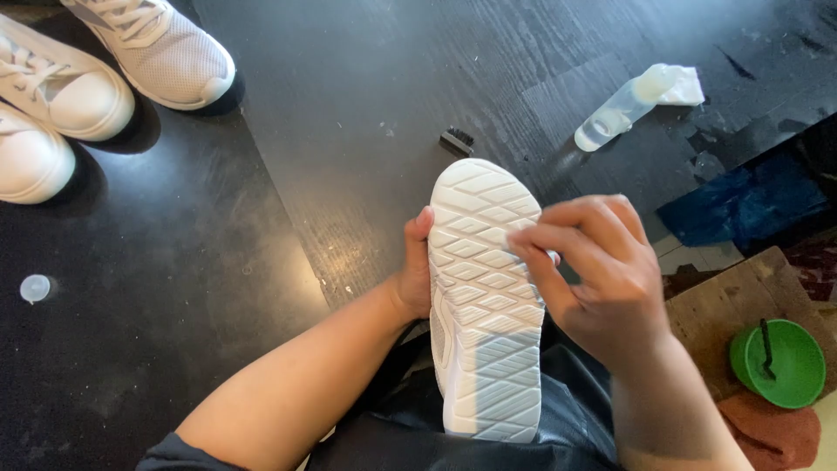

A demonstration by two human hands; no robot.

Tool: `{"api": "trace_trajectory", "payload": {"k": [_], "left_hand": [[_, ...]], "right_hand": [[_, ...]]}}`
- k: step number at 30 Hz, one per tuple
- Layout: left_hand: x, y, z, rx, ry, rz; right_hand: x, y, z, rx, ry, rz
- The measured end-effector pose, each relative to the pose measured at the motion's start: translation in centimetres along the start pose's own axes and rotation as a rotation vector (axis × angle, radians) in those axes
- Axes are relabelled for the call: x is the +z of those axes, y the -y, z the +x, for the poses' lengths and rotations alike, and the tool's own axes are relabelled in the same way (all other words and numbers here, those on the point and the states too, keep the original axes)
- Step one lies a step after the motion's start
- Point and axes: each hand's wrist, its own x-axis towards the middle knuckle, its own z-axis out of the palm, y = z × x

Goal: Cleaning shoe soles with a brush and liquid, then inserting insoles into sneakers.

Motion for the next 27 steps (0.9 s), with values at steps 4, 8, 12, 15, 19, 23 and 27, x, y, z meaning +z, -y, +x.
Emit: {"api": "trace_trajectory", "payload": {"k": [4, 8, 12, 15, 19, 23, 27], "left_hand": [[-0.8, 0.2, -0.1, 0.045, -0.021, -0.034], [-0.8, 0.5, -0.3, -0.027, -0.048, -0.042], [-2.0, 1.1, 0.1, -0.040, -0.026, -0.036], [-0.7, 0.3, -0.2, 0.013, 0.027, -0.022], [-0.7, 0.6, -0.3, 0.036, 0.017, -0.020], [-0.6, 0.3, -0.3, -0.009, -0.017, -0.046], [0.1, -0.4, 0.0, 0.011, -0.052, -0.031]], "right_hand": [[1.5, -0.2, -0.7, -0.066, -0.035, -0.083], [-0.1, -0.6, -1.6, -0.064, 0.114, -0.220], [-1.5, -1.1, -0.9, 0.064, 0.209, -0.004], [-0.4, 0.2, 0.4, 0.061, -0.007, 0.157], [1.4, -0.5, -0.1, -0.022, -0.067, -0.065], [0.3, -1.1, -0.9, -0.076, 0.046, -0.132], [-1.0, -1.9, -1.8, -0.026, 0.138, -0.137]]}}
